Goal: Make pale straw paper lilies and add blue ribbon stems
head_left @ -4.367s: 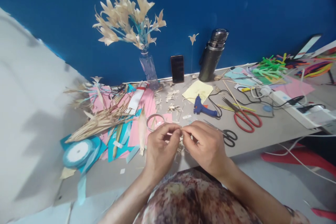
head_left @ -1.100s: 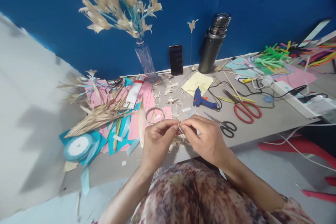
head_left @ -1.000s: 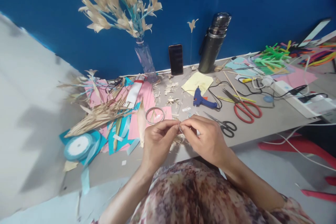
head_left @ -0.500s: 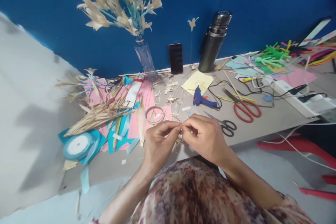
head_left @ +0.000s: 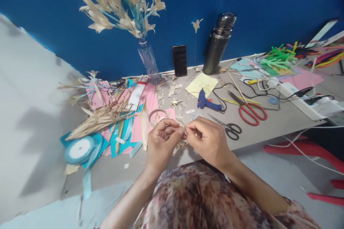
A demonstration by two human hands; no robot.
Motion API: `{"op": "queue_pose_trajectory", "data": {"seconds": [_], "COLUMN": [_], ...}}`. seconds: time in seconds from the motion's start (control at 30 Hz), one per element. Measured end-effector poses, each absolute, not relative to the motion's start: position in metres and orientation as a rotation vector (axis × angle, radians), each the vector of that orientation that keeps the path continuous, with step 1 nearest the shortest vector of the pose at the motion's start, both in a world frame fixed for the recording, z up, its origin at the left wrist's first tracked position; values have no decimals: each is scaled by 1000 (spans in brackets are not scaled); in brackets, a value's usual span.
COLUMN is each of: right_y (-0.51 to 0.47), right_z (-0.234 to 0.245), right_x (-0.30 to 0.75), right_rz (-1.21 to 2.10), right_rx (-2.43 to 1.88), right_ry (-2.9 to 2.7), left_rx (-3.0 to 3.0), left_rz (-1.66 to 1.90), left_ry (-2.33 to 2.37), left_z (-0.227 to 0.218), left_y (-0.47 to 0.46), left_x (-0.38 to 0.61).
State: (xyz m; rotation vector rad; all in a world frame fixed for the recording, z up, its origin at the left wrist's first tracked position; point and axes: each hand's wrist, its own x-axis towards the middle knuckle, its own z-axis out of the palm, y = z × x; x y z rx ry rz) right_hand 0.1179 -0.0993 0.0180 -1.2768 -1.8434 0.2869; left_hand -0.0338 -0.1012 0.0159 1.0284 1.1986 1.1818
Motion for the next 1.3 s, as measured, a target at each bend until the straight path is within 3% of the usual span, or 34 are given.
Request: {"op": "queue_pose_trajectory", "data": {"seconds": [0.53,0.73,1.07,1.3], "right_y": [-83,-71,-60,-56], "right_z": [30,32,37,40], "right_x": [107,106,110,118], "right_rz": [-160,-87,418,210], "right_rx": [-1257,-1259,-1307,-1223], "right_ry": [-2069,-2100,-2018,-2295], "left_rx": [1334,1324,1102,1251], "left_rz": [1076,1049,1029,984], "left_ry": [1384,1386,1248,1254], "left_z": [36,34,42,37], "left_y": [-83,-69,-60,-61], "left_x": [-39,-45,-49,-53]}}
